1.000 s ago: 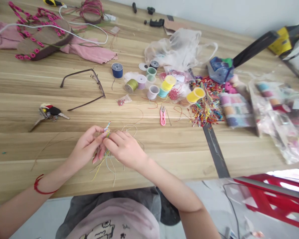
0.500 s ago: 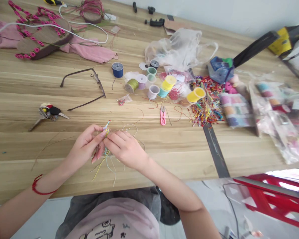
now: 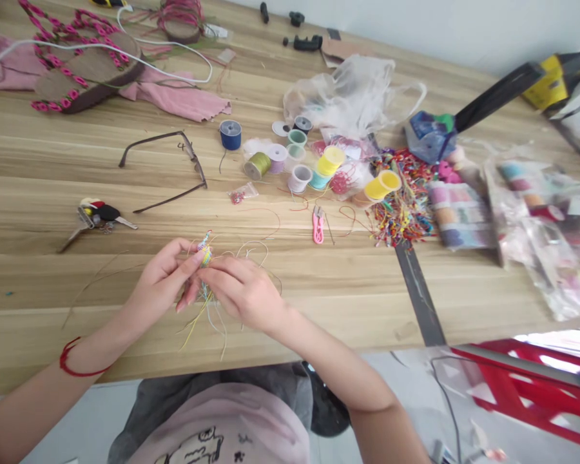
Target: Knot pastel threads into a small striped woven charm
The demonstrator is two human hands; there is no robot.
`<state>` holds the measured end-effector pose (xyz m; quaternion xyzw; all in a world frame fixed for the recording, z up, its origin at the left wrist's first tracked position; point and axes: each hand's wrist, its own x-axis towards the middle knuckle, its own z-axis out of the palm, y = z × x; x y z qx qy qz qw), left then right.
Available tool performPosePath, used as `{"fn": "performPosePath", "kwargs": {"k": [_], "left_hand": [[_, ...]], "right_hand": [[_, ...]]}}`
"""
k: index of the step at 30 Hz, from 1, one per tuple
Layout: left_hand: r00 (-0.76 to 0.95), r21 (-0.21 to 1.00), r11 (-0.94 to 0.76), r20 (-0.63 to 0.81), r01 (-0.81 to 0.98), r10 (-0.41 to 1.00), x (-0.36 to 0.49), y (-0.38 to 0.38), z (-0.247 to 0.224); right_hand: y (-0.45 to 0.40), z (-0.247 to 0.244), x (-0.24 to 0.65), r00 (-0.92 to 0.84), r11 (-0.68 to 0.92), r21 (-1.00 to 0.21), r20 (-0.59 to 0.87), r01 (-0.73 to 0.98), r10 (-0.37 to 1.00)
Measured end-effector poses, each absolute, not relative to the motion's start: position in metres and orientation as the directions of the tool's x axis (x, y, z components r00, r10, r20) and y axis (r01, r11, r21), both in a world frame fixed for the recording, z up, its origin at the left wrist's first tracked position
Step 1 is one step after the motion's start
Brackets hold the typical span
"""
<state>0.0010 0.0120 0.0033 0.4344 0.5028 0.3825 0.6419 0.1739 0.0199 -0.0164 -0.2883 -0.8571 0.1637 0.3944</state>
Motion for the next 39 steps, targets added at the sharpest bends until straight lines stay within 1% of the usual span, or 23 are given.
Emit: {"fn": "performPosePath", "kwargs": {"k": [2, 5, 10, 18, 24, 32, 39], "left_hand": [[0.195, 0.942, 0.332, -0.316, -0.051, 0.928, 0.001, 0.012, 0.003], [0.183, 0.942, 0.331, -0.318, -0.047, 0.930, 0.001, 0.013, 0.002], [0.187, 0.947, 0.318, -0.305, -0.042, 0.934, 0.001, 0.013, 0.001], [0.198, 0.942, 0.335, -0.325, -0.016, 0.925, 0.002, 0.013, 0.001], [0.200, 0.944, 0.330, -0.329, 0.030, 0.923, 0.002, 0.015, -0.001], [0.216, 0.942, 0.332, -0.333, 0.043, 0.918, 0.001, 0.015, -0.006], [0.208, 0.932, 0.360, -0.361, 0.045, 0.909, 0.003, 0.014, -0.006]], "right_hand": [[0.020, -0.017, 0.173, -0.521, 0.781, -0.527, 0.587, 0.335, 0.620], [0.019, -0.018, 0.172, -0.521, 0.796, -0.521, 0.608, 0.308, 0.599], [0.017, -0.016, 0.172, -0.542, 0.787, -0.514, 0.577, 0.340, 0.611], [0.020, -0.006, 0.171, -0.637, 0.842, -0.369, 0.552, 0.394, 0.539], [0.021, -0.008, 0.170, -0.717, 0.834, -0.351, 0.432, 0.425, 0.547], [0.022, -0.009, 0.168, -0.747, 0.870, -0.242, 0.445, 0.430, 0.493], [0.022, -0.009, 0.167, -0.760, 0.881, -0.219, 0.447, 0.420, 0.473]]}}
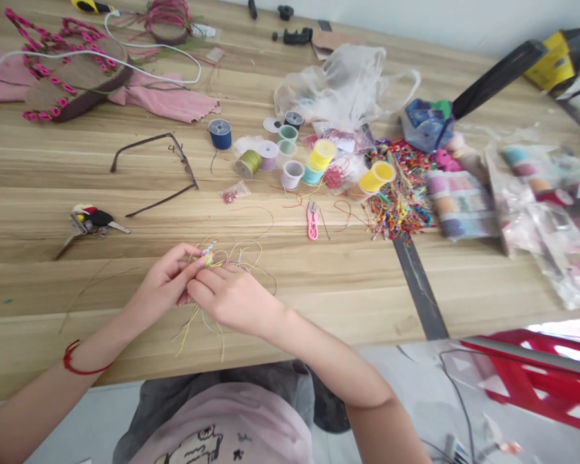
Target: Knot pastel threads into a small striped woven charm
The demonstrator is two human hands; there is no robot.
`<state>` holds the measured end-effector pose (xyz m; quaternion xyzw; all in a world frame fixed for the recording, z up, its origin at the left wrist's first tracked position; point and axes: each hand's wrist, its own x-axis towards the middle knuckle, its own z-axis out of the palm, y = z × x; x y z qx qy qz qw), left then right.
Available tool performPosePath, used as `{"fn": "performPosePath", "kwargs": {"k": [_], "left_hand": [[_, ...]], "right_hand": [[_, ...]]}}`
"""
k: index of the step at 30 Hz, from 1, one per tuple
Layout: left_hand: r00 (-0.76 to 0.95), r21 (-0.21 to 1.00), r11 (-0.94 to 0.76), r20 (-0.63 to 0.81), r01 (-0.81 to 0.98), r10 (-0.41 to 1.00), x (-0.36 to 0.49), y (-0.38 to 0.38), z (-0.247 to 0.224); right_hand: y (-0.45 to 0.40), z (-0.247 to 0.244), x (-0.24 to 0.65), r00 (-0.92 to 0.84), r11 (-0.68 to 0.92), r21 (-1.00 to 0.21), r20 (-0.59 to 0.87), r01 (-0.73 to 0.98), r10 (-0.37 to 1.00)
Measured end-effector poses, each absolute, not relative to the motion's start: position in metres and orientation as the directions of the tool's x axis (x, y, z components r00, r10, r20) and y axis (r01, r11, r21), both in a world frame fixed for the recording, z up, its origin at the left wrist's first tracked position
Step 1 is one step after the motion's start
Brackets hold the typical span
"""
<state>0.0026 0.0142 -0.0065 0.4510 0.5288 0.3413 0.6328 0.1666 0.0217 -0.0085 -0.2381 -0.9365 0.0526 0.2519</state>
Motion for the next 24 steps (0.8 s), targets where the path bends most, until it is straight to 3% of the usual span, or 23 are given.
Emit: {"fn": "performPosePath", "kwargs": {"k": [8, 19, 24], "left_hand": [[0.218, 0.917, 0.396, -0.396, 0.042, 0.892, -0.0019, 0.0168, -0.0143], [0.176, 0.943, 0.293, -0.319, 0.159, 0.931, 0.0005, 0.0131, -0.0117], [0.168, 0.947, 0.276, -0.302, 0.161, 0.938, 0.0000, 0.0144, -0.0114]], "right_hand": [[0.0204, -0.0088, 0.1678, -0.731, 0.862, -0.325, 0.460, 0.389, 0.504], [0.0239, -0.0062, 0.1707, -0.794, 0.826, -0.424, 0.317, 0.371, 0.519], [0.0277, -0.0061, 0.1734, -0.795, 0.853, -0.377, 0.354, 0.360, 0.492]]}}
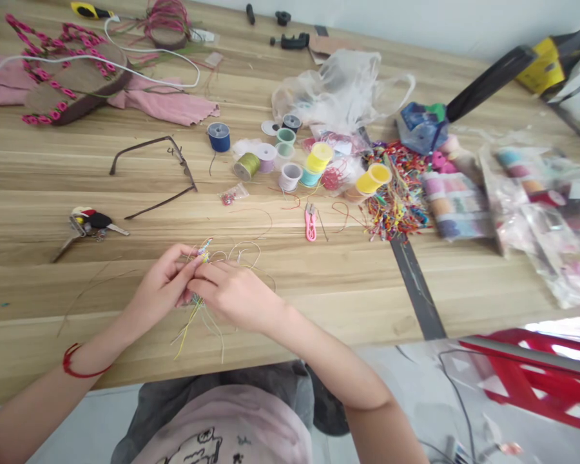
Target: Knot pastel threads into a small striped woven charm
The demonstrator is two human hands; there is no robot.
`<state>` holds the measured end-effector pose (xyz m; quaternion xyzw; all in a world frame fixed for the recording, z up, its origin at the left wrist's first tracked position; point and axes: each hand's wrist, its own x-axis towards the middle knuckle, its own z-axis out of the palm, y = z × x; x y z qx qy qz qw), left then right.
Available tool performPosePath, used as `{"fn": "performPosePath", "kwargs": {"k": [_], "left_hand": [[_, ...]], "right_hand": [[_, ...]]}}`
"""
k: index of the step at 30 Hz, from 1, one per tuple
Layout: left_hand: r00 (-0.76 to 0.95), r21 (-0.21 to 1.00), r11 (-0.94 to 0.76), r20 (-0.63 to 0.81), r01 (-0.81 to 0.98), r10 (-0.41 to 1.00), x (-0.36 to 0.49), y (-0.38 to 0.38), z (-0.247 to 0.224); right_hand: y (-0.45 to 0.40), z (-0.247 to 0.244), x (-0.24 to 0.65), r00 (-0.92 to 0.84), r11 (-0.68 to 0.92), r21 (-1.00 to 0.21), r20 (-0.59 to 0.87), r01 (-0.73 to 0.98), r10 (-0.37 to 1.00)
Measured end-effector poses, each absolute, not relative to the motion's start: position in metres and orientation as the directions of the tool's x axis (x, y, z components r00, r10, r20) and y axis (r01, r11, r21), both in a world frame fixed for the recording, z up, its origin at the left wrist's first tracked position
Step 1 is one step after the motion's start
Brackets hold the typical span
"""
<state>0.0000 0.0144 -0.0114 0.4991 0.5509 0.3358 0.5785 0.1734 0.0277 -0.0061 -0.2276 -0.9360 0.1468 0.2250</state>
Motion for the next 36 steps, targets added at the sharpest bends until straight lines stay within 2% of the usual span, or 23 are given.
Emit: {"fn": "performPosePath", "kwargs": {"k": [5, 15, 21, 30, 36], "left_hand": [[0.159, 0.941, 0.307, -0.328, 0.140, 0.931, -0.0025, 0.0137, -0.0097], [0.215, 0.947, 0.268, -0.303, 0.176, 0.929, -0.0045, 0.0111, -0.0122], [0.219, 0.945, 0.273, -0.309, 0.182, 0.925, -0.0053, 0.0108, -0.0092], [0.233, 0.948, 0.266, -0.303, 0.178, 0.924, -0.0038, 0.0101, -0.0102], [0.237, 0.949, 0.274, -0.305, 0.157, 0.922, -0.0023, 0.0102, -0.0086]], "right_hand": [[0.0291, -0.0074, 0.1743, -0.794, 0.897, -0.252, 0.420, 0.363, 0.439], [0.0260, -0.0102, 0.1727, -0.745, 0.861, -0.361, 0.444, 0.359, 0.497], [0.0268, -0.0069, 0.1742, -0.742, 0.892, -0.266, 0.496, 0.365, 0.451], [0.0312, -0.0057, 0.1762, -0.796, 0.912, -0.183, 0.447, 0.366, 0.409], [0.0303, -0.0071, 0.1737, -0.796, 0.888, -0.283, 0.402, 0.363, 0.453]]}}
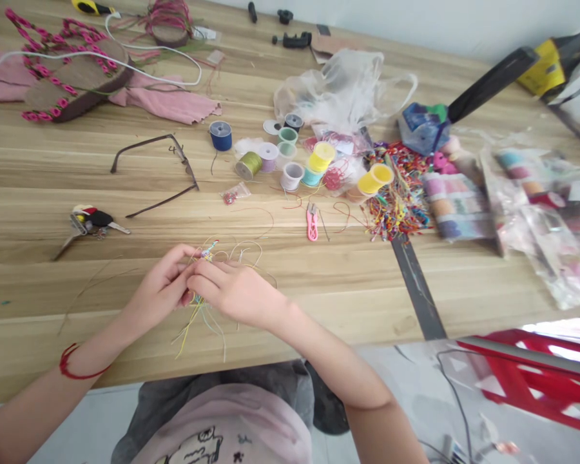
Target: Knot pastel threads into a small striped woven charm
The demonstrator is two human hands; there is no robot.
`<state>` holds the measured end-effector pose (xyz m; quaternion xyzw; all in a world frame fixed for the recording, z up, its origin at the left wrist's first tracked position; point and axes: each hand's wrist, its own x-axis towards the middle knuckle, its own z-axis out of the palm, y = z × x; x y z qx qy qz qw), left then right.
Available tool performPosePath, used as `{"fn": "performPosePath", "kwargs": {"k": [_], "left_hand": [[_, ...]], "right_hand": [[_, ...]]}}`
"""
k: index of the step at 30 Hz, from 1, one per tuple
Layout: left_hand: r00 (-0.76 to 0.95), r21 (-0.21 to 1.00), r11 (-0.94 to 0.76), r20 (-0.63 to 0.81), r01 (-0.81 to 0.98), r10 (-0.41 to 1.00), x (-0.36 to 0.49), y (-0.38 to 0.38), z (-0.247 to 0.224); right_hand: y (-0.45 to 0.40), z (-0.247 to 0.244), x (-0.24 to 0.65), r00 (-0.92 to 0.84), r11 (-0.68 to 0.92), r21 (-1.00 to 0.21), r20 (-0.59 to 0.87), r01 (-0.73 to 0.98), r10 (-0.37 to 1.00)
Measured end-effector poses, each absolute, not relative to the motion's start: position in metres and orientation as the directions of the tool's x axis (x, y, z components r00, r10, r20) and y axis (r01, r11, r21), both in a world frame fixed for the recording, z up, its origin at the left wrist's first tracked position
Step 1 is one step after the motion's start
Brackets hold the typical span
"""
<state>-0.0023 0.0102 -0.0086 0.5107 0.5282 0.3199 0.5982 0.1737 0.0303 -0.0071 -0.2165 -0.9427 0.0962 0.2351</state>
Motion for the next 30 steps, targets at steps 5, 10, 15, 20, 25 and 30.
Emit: {"fn": "performPosePath", "kwargs": {"k": [5, 10, 15, 20, 25, 30], "left_hand": [[0.232, 0.940, 0.290, -0.327, 0.178, 0.916, -0.0017, 0.0085, -0.0102], [0.223, 0.943, 0.232, -0.286, 0.239, 0.932, -0.0019, 0.0088, -0.0140], [0.232, 0.945, 0.200, -0.262, 0.260, 0.937, -0.0031, 0.0091, -0.0142], [0.215, 0.939, 0.200, -0.264, 0.278, 0.940, -0.0030, 0.0095, -0.0144], [0.220, 0.938, 0.184, -0.253, 0.292, 0.942, -0.0035, 0.0093, -0.0152], [0.225, 0.939, 0.127, -0.206, 0.320, 0.952, -0.0047, 0.0101, -0.0172]], "right_hand": [[0.0304, -0.0057, 0.1720, -0.793, 0.861, -0.340, 0.360, 0.378, 0.491], [0.0317, -0.0071, 0.1732, -0.815, 0.866, -0.343, 0.332, 0.365, 0.475], [0.0319, -0.0069, 0.1738, -0.819, 0.873, -0.304, 0.326, 0.381, 0.472], [0.0312, -0.0072, 0.1731, -0.814, 0.879, -0.256, 0.338, 0.403, 0.472], [0.0313, -0.0080, 0.1721, -0.798, 0.886, -0.239, 0.388, 0.397, 0.461], [0.0303, -0.0087, 0.1718, -0.797, 0.877, -0.249, 0.369, 0.411, 0.478]]}}
